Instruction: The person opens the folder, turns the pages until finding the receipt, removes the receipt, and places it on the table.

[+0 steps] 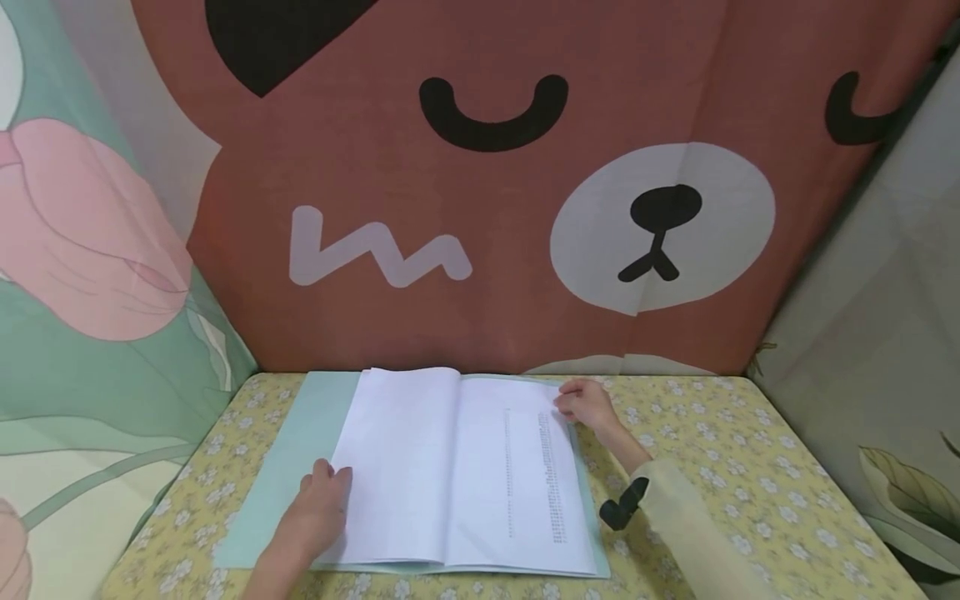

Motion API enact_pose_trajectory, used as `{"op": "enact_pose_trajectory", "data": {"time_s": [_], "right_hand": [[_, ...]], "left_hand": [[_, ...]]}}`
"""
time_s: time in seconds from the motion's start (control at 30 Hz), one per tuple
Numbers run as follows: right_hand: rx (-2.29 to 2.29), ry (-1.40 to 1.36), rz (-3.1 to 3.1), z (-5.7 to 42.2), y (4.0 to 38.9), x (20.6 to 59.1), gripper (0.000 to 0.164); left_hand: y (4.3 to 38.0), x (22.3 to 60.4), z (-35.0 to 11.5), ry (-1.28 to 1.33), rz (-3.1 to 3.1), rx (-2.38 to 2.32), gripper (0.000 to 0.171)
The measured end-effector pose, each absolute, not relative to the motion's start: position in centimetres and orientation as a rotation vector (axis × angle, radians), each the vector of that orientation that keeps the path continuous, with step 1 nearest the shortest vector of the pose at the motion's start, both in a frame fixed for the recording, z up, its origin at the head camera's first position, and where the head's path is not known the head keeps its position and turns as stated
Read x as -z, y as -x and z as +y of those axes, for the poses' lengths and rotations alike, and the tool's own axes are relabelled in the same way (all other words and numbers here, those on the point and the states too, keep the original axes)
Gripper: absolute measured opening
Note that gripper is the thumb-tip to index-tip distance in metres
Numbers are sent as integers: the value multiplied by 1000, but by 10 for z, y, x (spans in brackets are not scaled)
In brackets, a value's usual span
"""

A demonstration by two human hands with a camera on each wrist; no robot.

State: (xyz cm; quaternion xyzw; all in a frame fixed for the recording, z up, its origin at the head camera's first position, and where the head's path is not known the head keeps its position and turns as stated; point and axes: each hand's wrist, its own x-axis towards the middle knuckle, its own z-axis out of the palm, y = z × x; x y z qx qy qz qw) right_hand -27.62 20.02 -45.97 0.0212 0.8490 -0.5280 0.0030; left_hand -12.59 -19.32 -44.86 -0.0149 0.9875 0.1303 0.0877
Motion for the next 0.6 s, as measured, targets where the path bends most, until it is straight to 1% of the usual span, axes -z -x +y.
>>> {"op": "enact_pose_trajectory", "data": {"time_s": [0.1, 0.17, 0.43, 0.6], "right_hand": [[1580, -29, 2710, 199, 277, 462, 29], [1497, 19, 2753, 198, 277, 463, 32], [1224, 230, 2859, 195, 276, 465, 47], [1118, 334, 2872, 197, 278, 464, 59]], "left_hand": [[121, 445, -187, -61, 3017, -365, 34], [119, 443, -183, -132, 3036, -386, 38], [115, 439, -152, -403, 2993, -636, 51], [116, 438, -131, -565, 2974, -682, 51]]}}
